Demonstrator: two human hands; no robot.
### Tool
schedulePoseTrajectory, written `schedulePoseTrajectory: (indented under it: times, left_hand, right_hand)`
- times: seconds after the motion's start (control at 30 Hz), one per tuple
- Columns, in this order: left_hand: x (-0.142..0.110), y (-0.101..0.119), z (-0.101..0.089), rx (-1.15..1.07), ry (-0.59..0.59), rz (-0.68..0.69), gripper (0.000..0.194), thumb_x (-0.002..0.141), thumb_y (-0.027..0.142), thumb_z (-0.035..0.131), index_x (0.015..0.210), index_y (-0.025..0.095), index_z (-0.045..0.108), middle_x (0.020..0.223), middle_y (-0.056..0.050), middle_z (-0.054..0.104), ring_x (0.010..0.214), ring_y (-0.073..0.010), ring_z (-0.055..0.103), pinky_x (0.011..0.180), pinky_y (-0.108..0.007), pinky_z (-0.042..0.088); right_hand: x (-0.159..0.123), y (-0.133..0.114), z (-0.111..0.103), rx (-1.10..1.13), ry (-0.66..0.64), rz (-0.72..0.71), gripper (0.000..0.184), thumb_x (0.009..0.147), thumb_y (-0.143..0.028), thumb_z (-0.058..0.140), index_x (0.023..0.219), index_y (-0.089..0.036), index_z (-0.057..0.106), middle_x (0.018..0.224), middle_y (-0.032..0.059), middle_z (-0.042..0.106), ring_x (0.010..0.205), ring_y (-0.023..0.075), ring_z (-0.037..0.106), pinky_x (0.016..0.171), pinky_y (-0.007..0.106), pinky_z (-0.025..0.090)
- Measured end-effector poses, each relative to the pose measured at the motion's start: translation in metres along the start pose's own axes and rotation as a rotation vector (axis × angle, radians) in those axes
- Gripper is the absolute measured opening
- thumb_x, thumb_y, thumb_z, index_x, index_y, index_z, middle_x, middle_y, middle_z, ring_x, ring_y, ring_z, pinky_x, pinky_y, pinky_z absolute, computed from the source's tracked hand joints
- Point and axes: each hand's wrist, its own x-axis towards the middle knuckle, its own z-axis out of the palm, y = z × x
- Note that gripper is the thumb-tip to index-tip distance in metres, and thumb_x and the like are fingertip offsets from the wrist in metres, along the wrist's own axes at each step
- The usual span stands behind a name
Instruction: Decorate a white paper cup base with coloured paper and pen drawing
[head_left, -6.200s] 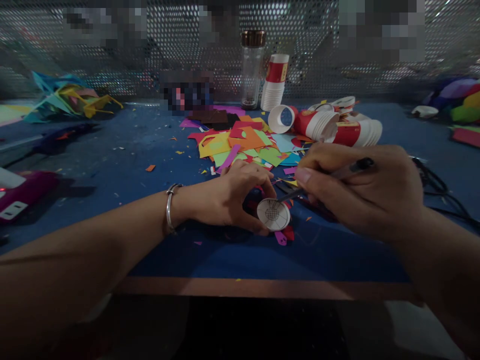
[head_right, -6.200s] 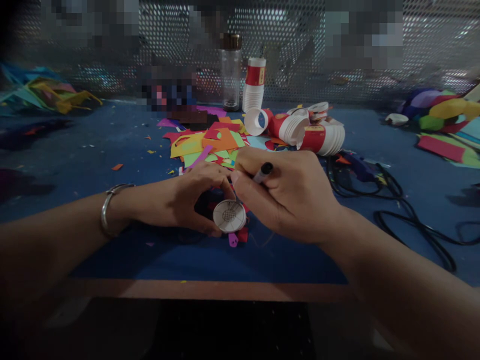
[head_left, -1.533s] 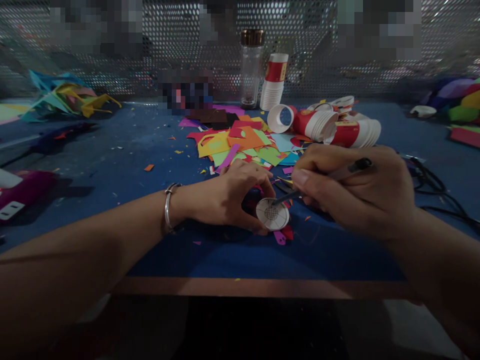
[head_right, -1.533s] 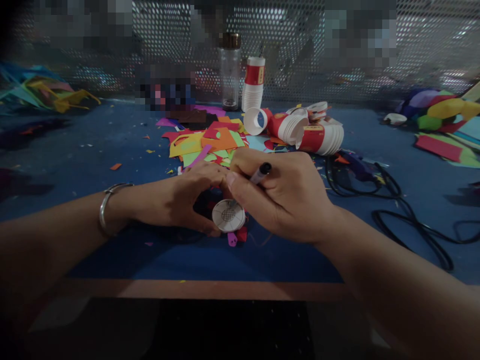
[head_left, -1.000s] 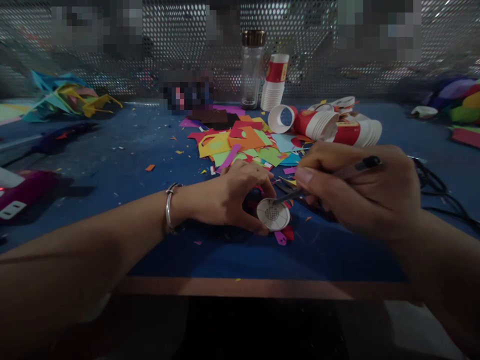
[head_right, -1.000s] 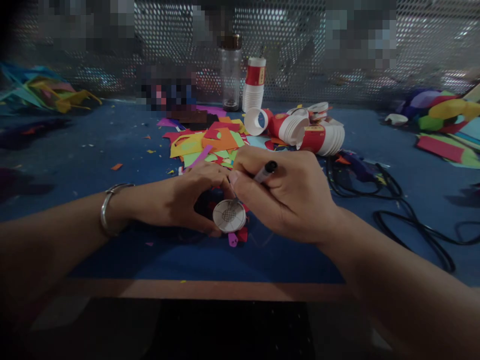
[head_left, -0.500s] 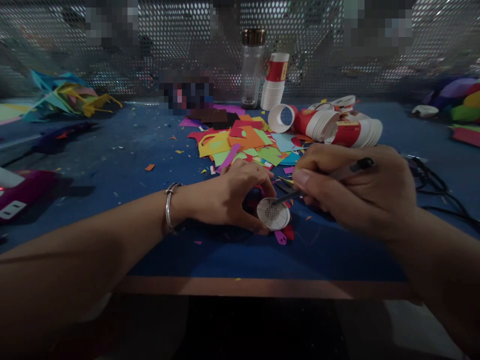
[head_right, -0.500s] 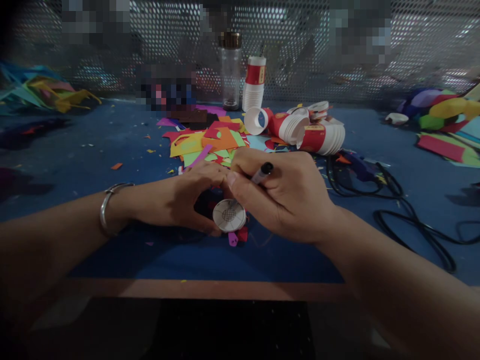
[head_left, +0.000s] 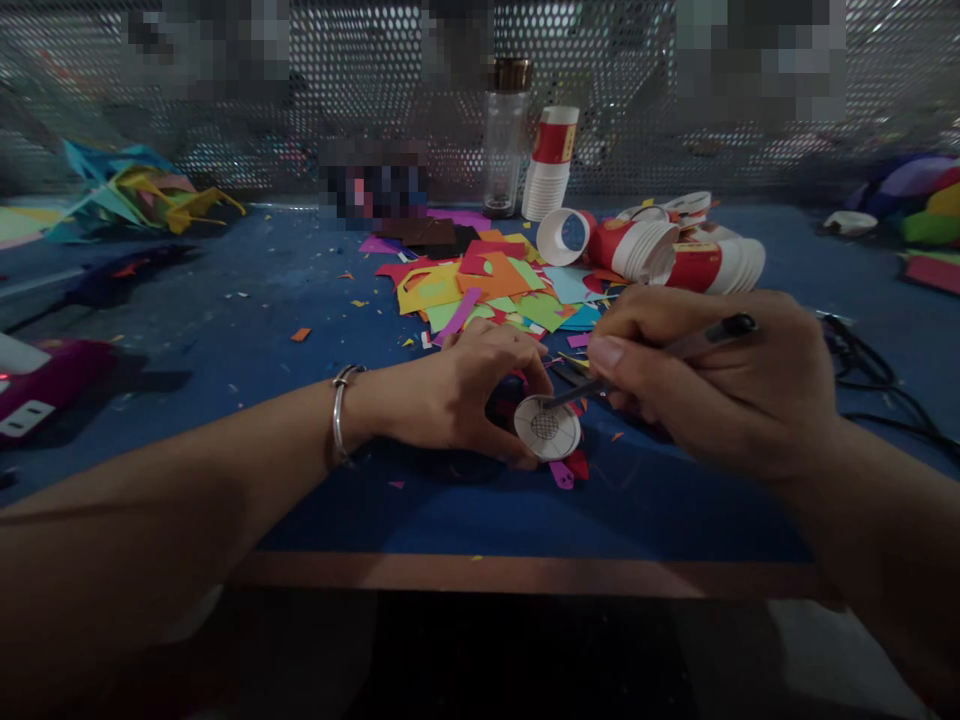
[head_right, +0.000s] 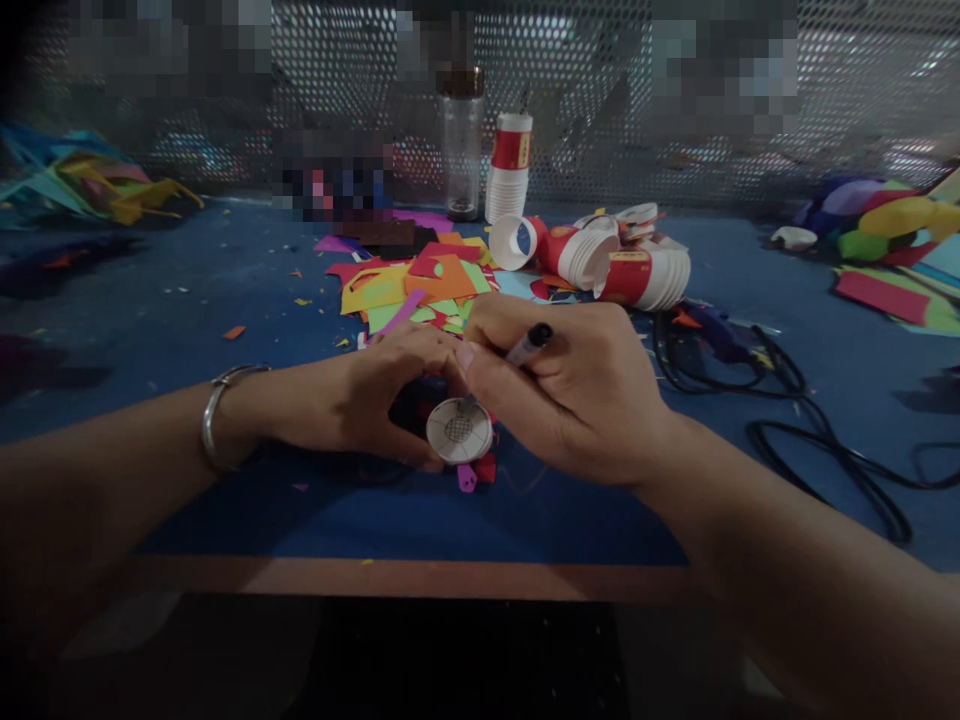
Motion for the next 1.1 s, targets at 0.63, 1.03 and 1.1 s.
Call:
schedulePoseTrajectory:
  times: [0.63, 1.03, 1.1]
  left_hand:
    - [-0.0011, -0.0017, 0.0015, -0.039, 0.005, -0.032, 0.047, 0.075, 0.044, 0.081, 0.109, 0.019, 0.061, 0.123, -0.011, 0.059, 0.12, -0.0317, 0.05, 0.102, -0.048, 0.04]
    - [-0.0021, -0.0019, 0.002, -0.02, 0.002, -0.024, 0.047, 0.076, 0.047, 0.081, 0.11, 0.021, 0.06, 0.124, -0.009, 0.059, 0.123, -0.0305, 0.049, 0.105, -0.047, 0.038]
    - [-0.002, -0.0021, 0.0021, -0.035, 0.007, -0.024, 0.047, 0.076, 0.046, 0.081, 0.109, 0.021, 0.06, 0.123, -0.009, 0.058, 0.123, -0.0301, 0.049, 0.104, -0.047, 0.039]
  right_hand:
    - [0.0005, 0.0018, 0.0002, -0.025, 0.005, -0.009, 0.026, 0.091, -0.014, 0.058, 0.067, -0.023, 0.056, 0.053, -0.0049, 0.054, 0.043, 0.0102, 0.044, 0.043, 0.028, 0.034]
    - [0.0, 0.0068, 0.0024, -0.001, 0.015, -0.058, 0.025, 0.093, -0.013, 0.057, 0.069, -0.022, 0.056, 0.056, -0.0051, 0.054, 0.045, 0.0091, 0.043, 0.046, 0.027, 0.035]
    - [0.0001, 0.007, 0.0024, 0.008, 0.019, -0.057, 0.027, 0.092, -0.011, 0.057, 0.068, -0.022, 0.055, 0.055, -0.0051, 0.053, 0.045, 0.0095, 0.043, 0.046, 0.028, 0.034]
